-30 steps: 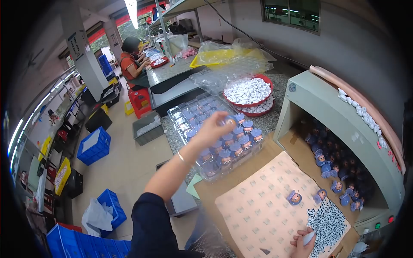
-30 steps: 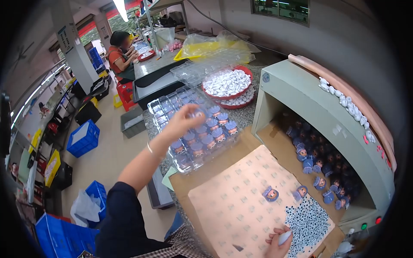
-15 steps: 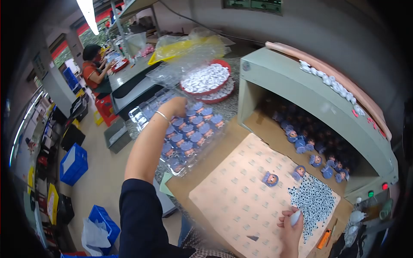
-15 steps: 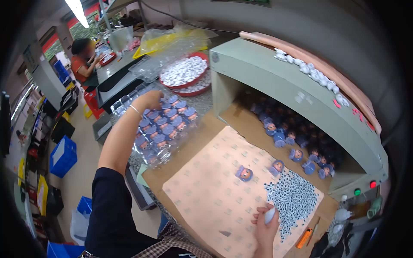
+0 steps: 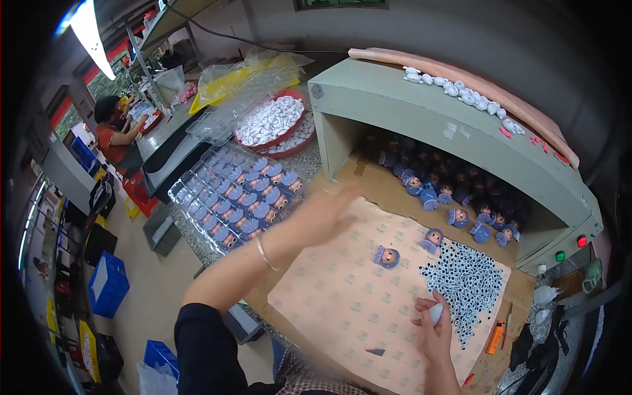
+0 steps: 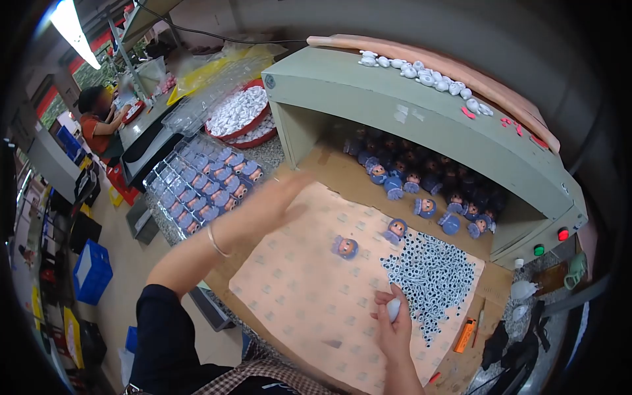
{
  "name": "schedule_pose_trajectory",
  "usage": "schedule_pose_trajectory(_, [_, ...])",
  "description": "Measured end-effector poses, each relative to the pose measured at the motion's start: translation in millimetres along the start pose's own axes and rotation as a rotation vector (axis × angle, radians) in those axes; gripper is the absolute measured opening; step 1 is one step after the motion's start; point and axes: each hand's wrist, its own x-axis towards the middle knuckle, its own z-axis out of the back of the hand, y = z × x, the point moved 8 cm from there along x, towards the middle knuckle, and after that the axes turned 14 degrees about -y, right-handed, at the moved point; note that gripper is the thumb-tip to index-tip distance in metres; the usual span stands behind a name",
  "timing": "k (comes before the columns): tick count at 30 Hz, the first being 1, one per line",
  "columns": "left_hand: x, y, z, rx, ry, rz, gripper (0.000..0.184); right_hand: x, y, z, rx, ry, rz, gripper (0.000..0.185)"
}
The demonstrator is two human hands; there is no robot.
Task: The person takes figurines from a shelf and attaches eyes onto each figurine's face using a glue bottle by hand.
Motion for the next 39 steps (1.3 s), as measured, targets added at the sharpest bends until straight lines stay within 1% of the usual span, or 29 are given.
schedule_pose_trajectory(2, [-8.5,-26.7,-53.0,-0.098,0.043,-0.083,0.048,-2.3,-1.1,0.3,-0.026,0.008,0.015,0.036])
schedule_pose_trajectory(4, [-17.0,-35.0,-93.9,-0.140,0.091,-0.043,0.046,-8.1,-5.2,2.7,0.011,-0.020,-0.107,0.037])
schedule_pose_trajectory(5, [-24.4,-36.2,-120.9,-0.173,0.171,-0.111,0.044,-9.6,-6.9,3.4,0.032,-0.028,-0.164,0.037])
schedule_pose_trajectory(6, [-32.7,-38.5,-140.6,-0.201,0.253,-0.175,0.043,-9.2,-5.8,5.9,0.003,-0.039,-0.133,0.037])
schedule_pose_trajectory(9, [-49.4,-70.6,-133.0,-0.131,0.250,-0.283,0.041,-7.9,-5.4,7.6,-0.064,-0.039,-0.062,0.038])
schedule_pose_trajectory(11, [-58.1,-73.7,-125.9,0.041,0.315,-0.213,0.041,-7.2,0.1,7.1,-0.104,-0.016,-0.038,0.037])
schedule_pose_trajectory(12, [-63.4,-71.8,-125.5,0.123,0.347,-0.178,0.042,-8.6,0.9,8.5,-0.068,-0.047,-0.084,0.036])
schedule_pose_trajectory(13, [-67.0,-66.6,-125.8,0.148,0.293,-0.161,0.040,-10.3,2.5,9.9,-0.033,-0.080,-0.130,0.036])
schedule_pose_trajectory(14, [-68.2,-64.1,-119.5,0.007,0.249,-0.070,0.040,-11.9,3.2,11.0,0.002,-0.114,-0.176,0.035])
schedule_pose_trajectory(15, [-67.4,-65.8,-108.6,-0.136,0.203,0.019,0.041,-12.1,10.4,13.2,0.010,-0.165,-0.111,0.031])
schedule_pose_trajectory(16, [-66.3,-68.6,-98.3,-0.280,0.155,0.106,0.041,-11.1,13.6,15.5,-0.017,-0.181,-0.062,0.030])
schedule_pose_trajectory(18, [-80.1,-76.9,-107.1,-0.909,0.345,0.694,0.041,-7.2,15.8,28.5,-0.072,-0.216,0.035,0.029])
schedule_pose_trajectory(19, [-92.9,-87.2,-116.4,-1.226,0.431,0.994,0.041,-3.7,15.9,39.8,-0.288,-0.207,0.111,0.038])
schedule_pose_trajectory(22, [-111.4,-113.7,-145.8,-1.735,0.337,1.283,0.047,5.5,-12.2,59.6,-0.176,-0.181,0.000,0.039])
schedule_pose_trajectory(23, [-113.5,-119.6,-152.0,-1.801,0.362,1.250,0.052,-6.3,29.8,30.3,0.148,-0.153,-0.080,0.025])
schedule_pose_trajectory(26, [-125.2,-122.3,-163.9,-1.721,0.314,1.190,0.055,-7.4,47.5,40.7,0.117,-0.095,-0.027,0.026])
schedule_pose_trajectory(27, [-127.0,-124.5,-164.8,-1.677,0.310,1.142,0.057,-10.1,56.4,42.6,0.122,-0.043,-0.048,0.026])
schedule_pose_trajectory(29, [-123.9,-122.0,-160.0,-1.589,0.293,1.038,0.060,-15.4,67.4,43.3,0.116,-0.044,-0.080,0.026])
schedule_pose_trajectory(31, [-121.8,-120.8,-156.9,-1.534,0.319,1.049,0.061,-19.1,71.6,40.5,0.149,-0.073,-0.073,0.026])
schedule_pose_trajectory(33, [-118.4,-118.0,-155.0,-1.428,0.313,1.011,0.061,-15.2,65.0,35.7,0.219,-0.123,-0.023,0.028])
schedule_pose_trajectory(36, [-117.6,-119.3,-154.8,-1.397,0.297,0.965,0.060,-14.8,60.4,32.1,0.250,-0.144,0.063,0.027])
schedule_pose_trajectory(37, [-117.8,-120.1,-154.5,-1.416,0.296,0.979,0.060,-17.2,62.7,30.1,0.224,-0.149,0.128,0.022])
schedule_pose_trajectory(39, [-117.6,-121.1,-154.1,-1.450,0.288,1.010,0.059,-23.4,64.4,32.7,0.129,-0.194,0.240,0.021])
